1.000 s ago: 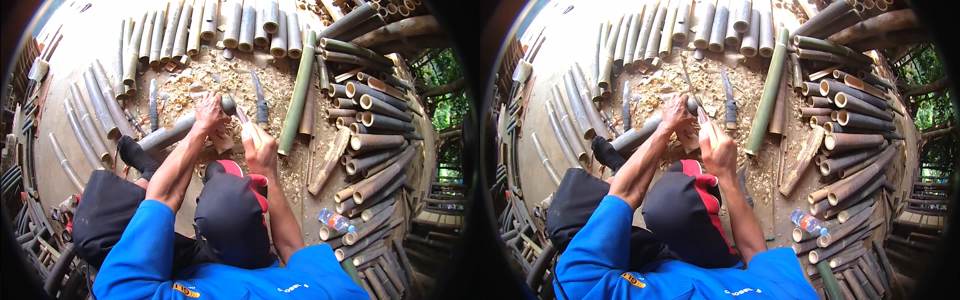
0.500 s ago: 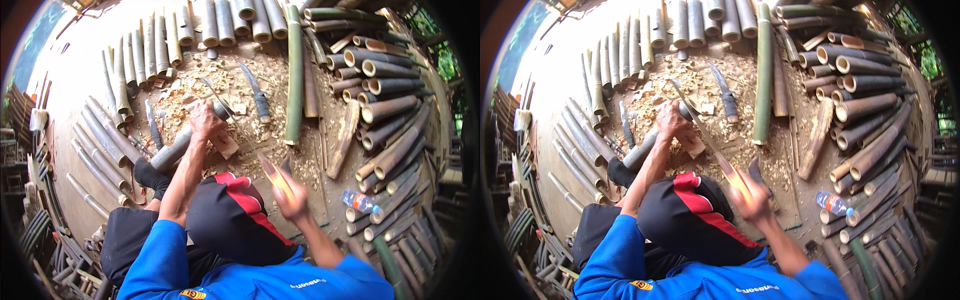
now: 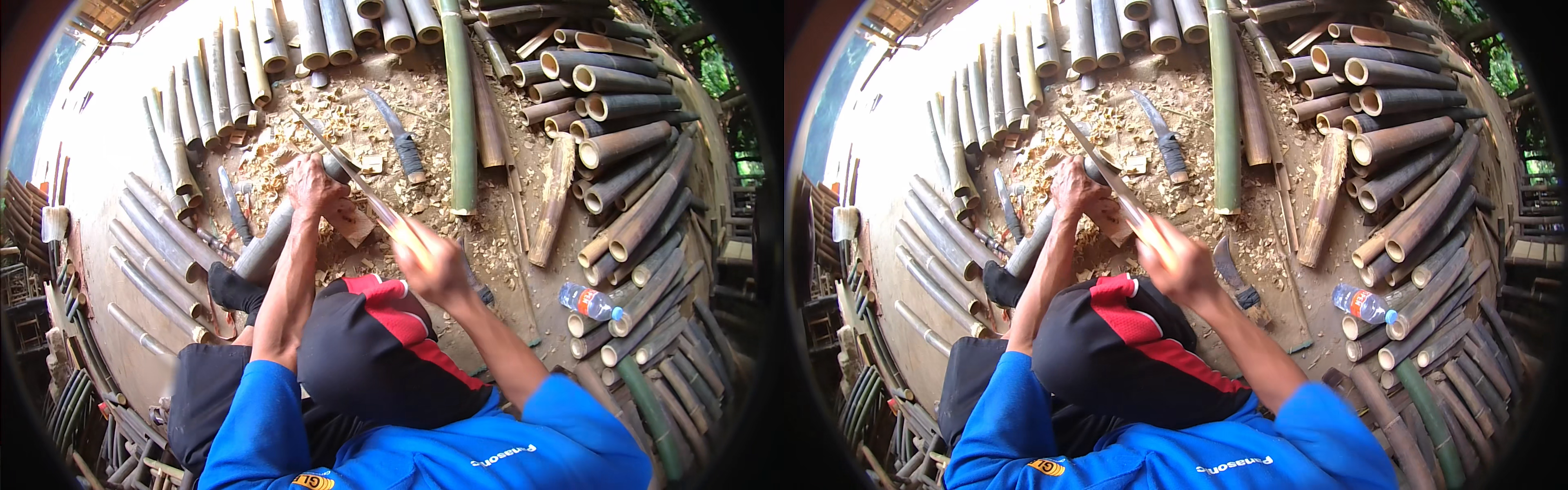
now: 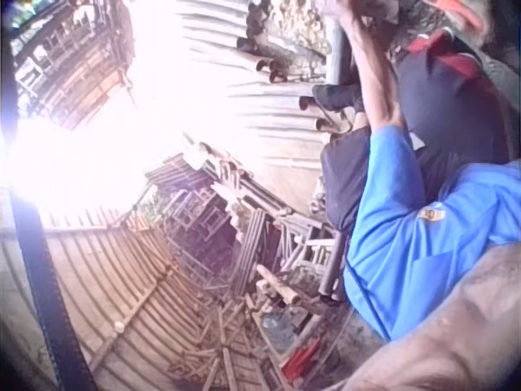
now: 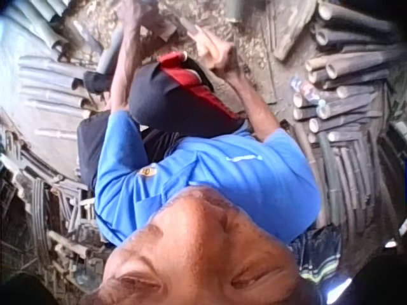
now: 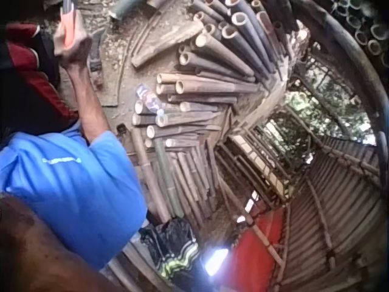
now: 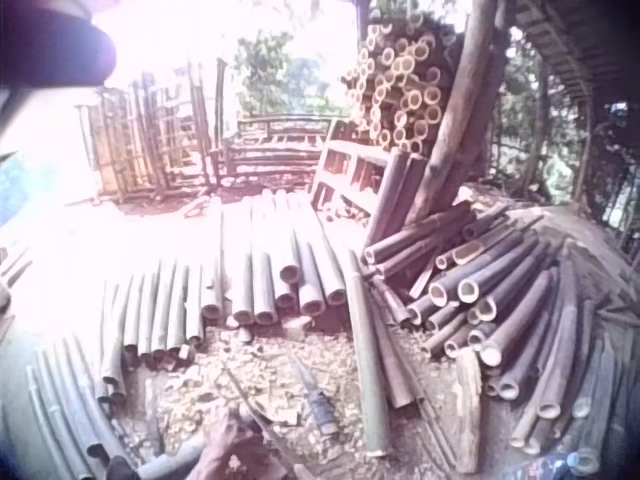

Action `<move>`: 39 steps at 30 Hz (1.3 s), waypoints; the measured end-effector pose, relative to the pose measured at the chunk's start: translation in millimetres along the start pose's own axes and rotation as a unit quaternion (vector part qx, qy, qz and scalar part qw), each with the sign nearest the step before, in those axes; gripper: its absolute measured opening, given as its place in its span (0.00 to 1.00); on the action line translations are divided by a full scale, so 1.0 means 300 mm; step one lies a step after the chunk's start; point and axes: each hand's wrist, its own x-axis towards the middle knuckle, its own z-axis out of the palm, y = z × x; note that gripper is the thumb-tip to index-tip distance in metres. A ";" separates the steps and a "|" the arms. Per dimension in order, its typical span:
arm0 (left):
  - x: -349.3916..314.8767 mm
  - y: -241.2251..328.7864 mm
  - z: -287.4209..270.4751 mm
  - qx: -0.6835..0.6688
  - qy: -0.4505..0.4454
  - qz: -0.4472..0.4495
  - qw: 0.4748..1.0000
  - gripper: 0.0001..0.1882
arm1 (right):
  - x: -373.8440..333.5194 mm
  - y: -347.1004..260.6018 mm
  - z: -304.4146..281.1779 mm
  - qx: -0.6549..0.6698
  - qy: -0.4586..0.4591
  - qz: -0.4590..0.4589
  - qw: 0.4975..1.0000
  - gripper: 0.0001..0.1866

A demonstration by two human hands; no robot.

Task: The person uses a saw and a knife to cut and notch bamboo poles while sitting on the ground.

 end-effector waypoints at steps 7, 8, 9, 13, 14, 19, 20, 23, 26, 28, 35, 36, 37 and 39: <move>-0.020 -0.005 -0.015 -0.010 -0.027 -0.010 1.000 0.32 | -0.202 -0.057 -0.164 -0.003 -0.016 0.009 1.000 0.21; -0.016 -0.043 -0.014 0.007 0.025 0.035 0.999 0.30 | -0.292 -0.091 -0.233 0.017 -0.017 0.021 0.999 0.23; -0.005 -0.049 -0.004 0.036 0.053 0.055 0.996 0.28 | -0.296 -0.080 -0.234 0.033 -0.022 0.028 0.999 0.23; 0.007 -0.072 0.032 0.006 0.062 0.054 0.997 0.30 | -0.003 0.053 0.018 -0.053 0.006 -0.094 0.994 0.21; 0.007 -0.017 0.027 0.006 0.017 0.043 0.999 0.28 | 0.086 0.074 0.067 0.012 -0.021 0.006 1.000 0.18; -0.114 -0.191 -0.183 -0.229 0.095 0.046 0.968 0.26 | 0.179 0.083 0.111 0.005 -0.004 -0.043 0.999 0.19; -0.180 -0.191 -0.246 -0.242 0.133 0.046 0.960 0.26 | 0.180 0.056 0.108 0.007 0.004 -0.026 1.000 0.19; -0.391 -0.148 -0.351 -0.274 0.165 0.028 0.947 0.25 | 0.159 0.080 0.093 0.013 -0.021 0.042 0.999 0.21; -0.521 -0.159 -0.352 -0.288 0.163 0.002 0.943 0.25 | 0.150 0.079 0.088 0.005 -0.027 0.048 0.998 0.18; -0.575 -0.168 -0.354 -0.293 0.166 -0.013 0.942 0.24 | 0.165 0.094 0.131 -0.004 -0.011 0.005 1.000 0.18; -0.629 -0.174 -0.285 -0.310 0.162 -0.042 0.936 0.23 | 0.170 0.037 0.114 0.023 -0.036 0.024 0.999 0.18; -0.628 -0.169 -0.279 -0.314 0.164 -0.043 0.934 0.22 | 0.169 0.037 0.109 0.031 -0.031 0.019 0.999 0.18; -0.633 -0.168 -0.273 -0.316 0.164 -0.046 0.933 0.22 | 0.163 0.028 0.093 0.001 -0.040 0.013 0.999 0.18; -0.640 -0.169 -0.274 -0.317 0.166 -0.050 0.932 0.22 | 0.172 0.048 0.109 -0.002 -0.035 0.001 0.999 0.19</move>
